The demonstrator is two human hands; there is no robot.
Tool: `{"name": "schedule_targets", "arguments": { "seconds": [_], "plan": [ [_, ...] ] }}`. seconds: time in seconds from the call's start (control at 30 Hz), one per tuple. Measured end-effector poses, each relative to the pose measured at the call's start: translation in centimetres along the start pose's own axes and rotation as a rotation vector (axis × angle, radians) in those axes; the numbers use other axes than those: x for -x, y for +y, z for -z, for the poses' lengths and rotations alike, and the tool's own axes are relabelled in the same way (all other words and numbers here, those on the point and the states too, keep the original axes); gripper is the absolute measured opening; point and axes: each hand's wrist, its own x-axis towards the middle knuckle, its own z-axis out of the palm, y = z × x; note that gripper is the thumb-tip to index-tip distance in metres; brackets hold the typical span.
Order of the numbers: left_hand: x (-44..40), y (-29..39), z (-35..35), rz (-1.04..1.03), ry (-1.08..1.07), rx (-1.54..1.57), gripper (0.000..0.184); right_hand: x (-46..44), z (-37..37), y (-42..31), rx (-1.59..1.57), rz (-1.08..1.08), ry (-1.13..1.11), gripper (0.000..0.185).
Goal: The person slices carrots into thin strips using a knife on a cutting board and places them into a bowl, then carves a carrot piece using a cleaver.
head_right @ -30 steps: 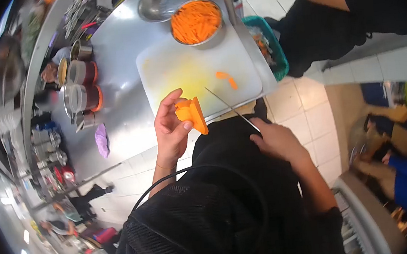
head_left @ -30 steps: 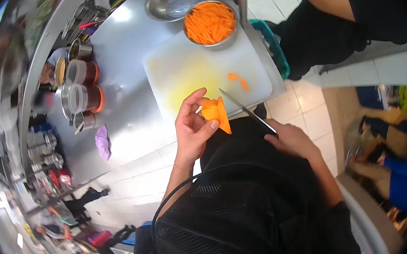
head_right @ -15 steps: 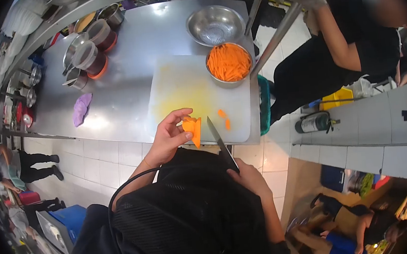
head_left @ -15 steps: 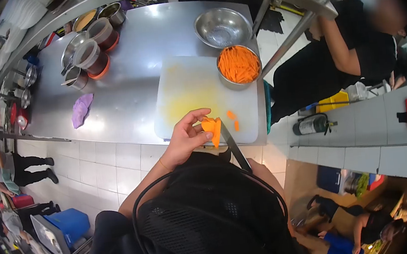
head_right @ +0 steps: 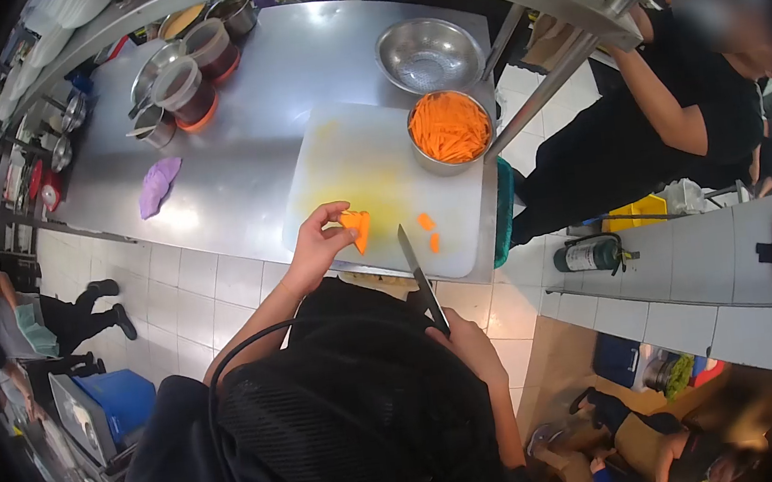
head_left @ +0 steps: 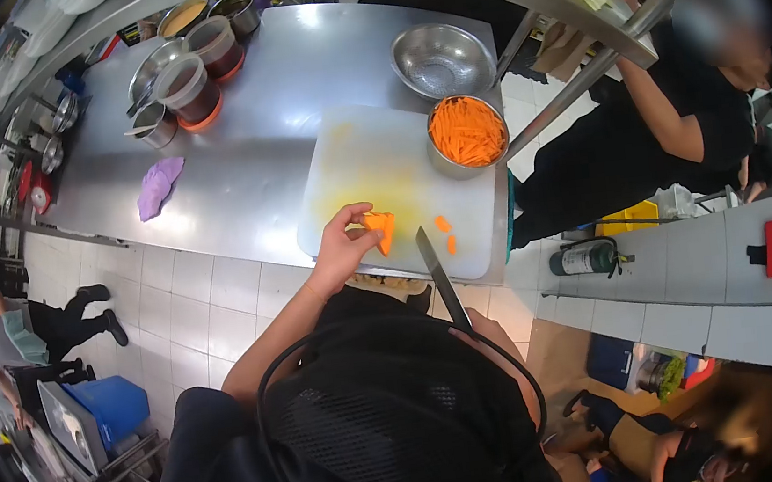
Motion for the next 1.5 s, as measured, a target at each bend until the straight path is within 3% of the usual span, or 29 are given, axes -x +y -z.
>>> {"name": "schedule_targets", "arguments": {
  "seconds": [0.4, 0.47, 0.5, 0.6, 0.63, 0.7, 0.73, 0.87, 1.1, 1.17, 1.27, 1.5],
  "plan": [
    [-1.9, 0.2, 1.8, -0.022, 0.039, 0.051, 0.057, 0.8, 0.4, -1.7, -0.019, -0.055, 0.058, 0.032],
    [-3.5, -1.2, 3.0, -0.091, 0.133, -0.339, 0.058, 0.8, 0.0, -0.9, 0.004, -0.067, 0.074, 0.032],
    [-4.3, -2.5, 3.9, -0.088, 0.096, -0.346, 0.058, 0.7, -0.5, -0.2, 0.043, -0.045, 0.088, 0.033],
    [-4.6, -4.0, 3.9, -0.282, 0.203, -0.923, 0.055, 1.1, -1.3, 0.1, 0.069, -0.055, 0.139, 0.034],
    [-4.1, -2.8, 2.8, -0.287, 0.178, -0.921, 0.055, 1.3, -1.6, -0.1, 0.067, -0.067, 0.152, 0.035],
    [-3.4, -1.4, 0.6, -0.629, 0.255, -1.134, 0.048, 1.8, -1.6, -0.9, 0.017, -0.151, 0.214, 0.036],
    [-3.7, -1.7, -0.5, -0.630, 0.246, -1.128, 0.048, 1.9, -1.7, -1.2, -0.026, -0.213, 0.267, 0.036],
    [-5.6, -2.7, -6.1, -0.545, -0.335, -0.907, 0.043, 1.8, -1.7, -0.9, -0.009, -0.329, 0.379, 0.038],
    [-8.3, -5.4, -9.0, -0.646, -0.378, -1.016, 0.030, 1.3, -2.5, 1.4, -0.080, -0.296, 0.403, 0.040],
    [-8.1, -5.3, -7.9, -0.597, -0.523, -0.926, 0.025, 1.2, -3.0, 1.0, -0.087, -0.311, 0.381, 0.040],
    [-6.9, -4.9, -7.8, -0.637, -0.505, -0.827, 0.022, 0.9, -2.5, -0.5, 0.003, -0.338, 0.375, 0.040],
    [-6.7, -6.1, -8.7, -0.758, -0.488, -0.970, 0.022, -0.2, -1.4, -3.2, 0.223, -0.349, 0.159, 0.036]
  ]
}}
